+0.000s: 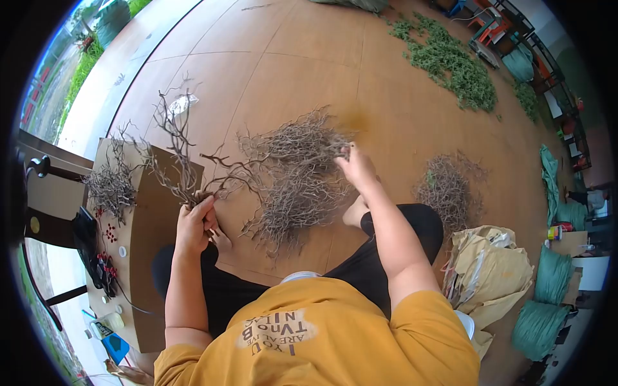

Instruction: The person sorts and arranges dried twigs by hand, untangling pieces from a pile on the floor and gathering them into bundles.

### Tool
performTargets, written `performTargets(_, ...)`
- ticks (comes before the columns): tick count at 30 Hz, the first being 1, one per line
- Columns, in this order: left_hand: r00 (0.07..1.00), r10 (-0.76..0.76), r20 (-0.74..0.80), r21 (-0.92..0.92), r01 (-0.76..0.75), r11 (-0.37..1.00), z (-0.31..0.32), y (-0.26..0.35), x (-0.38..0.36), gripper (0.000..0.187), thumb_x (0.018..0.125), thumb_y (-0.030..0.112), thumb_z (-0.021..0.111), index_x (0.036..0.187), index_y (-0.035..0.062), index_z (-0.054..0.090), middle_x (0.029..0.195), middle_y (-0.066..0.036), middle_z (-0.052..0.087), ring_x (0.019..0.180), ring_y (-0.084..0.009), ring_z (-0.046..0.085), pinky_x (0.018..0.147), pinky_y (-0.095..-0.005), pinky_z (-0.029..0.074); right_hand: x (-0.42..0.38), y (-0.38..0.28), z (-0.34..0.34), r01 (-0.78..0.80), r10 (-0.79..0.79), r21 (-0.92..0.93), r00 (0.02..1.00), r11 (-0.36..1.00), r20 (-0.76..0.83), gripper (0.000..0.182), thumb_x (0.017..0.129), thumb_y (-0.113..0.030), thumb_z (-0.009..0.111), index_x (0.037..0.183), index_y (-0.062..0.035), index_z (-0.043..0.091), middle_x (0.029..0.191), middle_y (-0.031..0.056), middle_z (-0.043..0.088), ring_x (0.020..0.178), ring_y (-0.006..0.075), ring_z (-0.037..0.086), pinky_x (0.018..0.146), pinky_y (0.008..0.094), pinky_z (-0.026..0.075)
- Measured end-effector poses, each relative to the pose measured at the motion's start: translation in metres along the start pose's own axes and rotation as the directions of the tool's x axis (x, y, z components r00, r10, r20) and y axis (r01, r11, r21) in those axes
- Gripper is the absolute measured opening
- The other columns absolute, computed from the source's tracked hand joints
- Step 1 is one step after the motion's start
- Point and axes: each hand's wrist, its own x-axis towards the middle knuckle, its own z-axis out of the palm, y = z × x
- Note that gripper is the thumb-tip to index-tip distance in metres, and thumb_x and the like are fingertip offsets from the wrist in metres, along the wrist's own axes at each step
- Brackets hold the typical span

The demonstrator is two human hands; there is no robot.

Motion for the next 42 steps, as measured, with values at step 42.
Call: performTargets(42, 0.997, 0.044, -0.058, 0.415, -0.016, 0.91, 0.042, -0.019, 0.009, 0.02, 0.088, 0.019, 0.059, 0.085, -0.0009, 0.058, 0.072, -0.011, 0.064, 0.047, -0.0115, 0.052, 0.042, -0.0248, 0.042, -0.046, -0.096, -0.036, 0.556, -0.592, -0.227, 0.792, 0.8, -0.147, 0.036, 0.079, -0.022, 0.07, 0.108, -0.0109, 0.054, 0.096, 0.004, 0.061, 0.08, 0.0226, 0.064, 0.066, 0.0328, 0.052)
